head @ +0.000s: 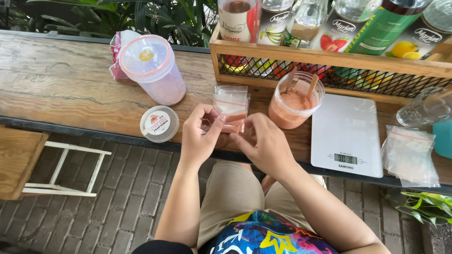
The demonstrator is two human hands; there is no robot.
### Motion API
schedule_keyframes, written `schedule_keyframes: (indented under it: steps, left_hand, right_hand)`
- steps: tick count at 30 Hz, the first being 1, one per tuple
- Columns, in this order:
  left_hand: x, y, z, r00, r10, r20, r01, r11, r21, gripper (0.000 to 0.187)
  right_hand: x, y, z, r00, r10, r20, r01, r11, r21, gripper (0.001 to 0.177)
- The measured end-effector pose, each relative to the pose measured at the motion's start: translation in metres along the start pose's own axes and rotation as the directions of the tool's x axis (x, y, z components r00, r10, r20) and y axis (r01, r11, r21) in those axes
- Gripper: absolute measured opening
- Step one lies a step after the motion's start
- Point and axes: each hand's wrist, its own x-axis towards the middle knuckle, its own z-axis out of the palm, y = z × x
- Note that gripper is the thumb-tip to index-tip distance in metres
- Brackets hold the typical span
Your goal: The person scoops pink powder from a jar into small plastic bags using a spoon. They place the filled bags on a digital scale to measure the weight, then seal the bags and set them aside. The process is repeated for multiple bags.
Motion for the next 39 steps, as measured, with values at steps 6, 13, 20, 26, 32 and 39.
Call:
schedule_keyframes:
  steps: [6, 13, 20, 26, 32, 39]
  left_hand:
    - [-0.006, 0.015, -0.006, 0.994, 0.019, 0.111, 0.028, 0.914, -0.404, 0.015]
    - [-0.007, 0.059, 0.004, 0.988, 0.028, 0.153, 0.067, 0.807, -0.587, 0.020]
    - [0.001, 0.091, 0.027, 0.976, 0.096, 0.196, 0.043, 0.796, -0.604, 0.043]
    - [0.010, 0.106, 0.057, 0.936, 0.286, 0.207, -0.182, 0.893, -0.412, 0.032]
    - [0.029, 0.106, 0.137, 0.652, 0.694, 0.306, -0.716, 0.696, -0.055, 0.011]
    - [0.048, 0.088, 0.232, 0.375, 0.848, 0.375, -0.907, 0.252, 0.337, 0.018]
  right_hand:
    - [-0.008, 0.004, -0.002, 0.987, -0.039, -0.154, 0.113, 0.856, 0.504, 0.044]
    - [-0.026, -0.007, -0.037, 0.991, 0.001, -0.132, 0.104, 0.610, 0.786, 0.042]
    - [-0.043, 0.009, -0.068, 0.990, -0.032, -0.137, 0.124, 0.658, 0.743, 0.032]
    - [-0.063, 0.035, -0.092, 0.972, 0.084, -0.221, 0.063, 0.809, 0.585, 0.025]
    - [-0.085, 0.088, -0.138, 0.896, 0.244, -0.370, -0.157, 0.955, 0.251, 0.008]
    - [-0.078, 0.146, -0.165, 0.899, 0.237, -0.368, -0.305, 0.942, -0.140, 0.012]
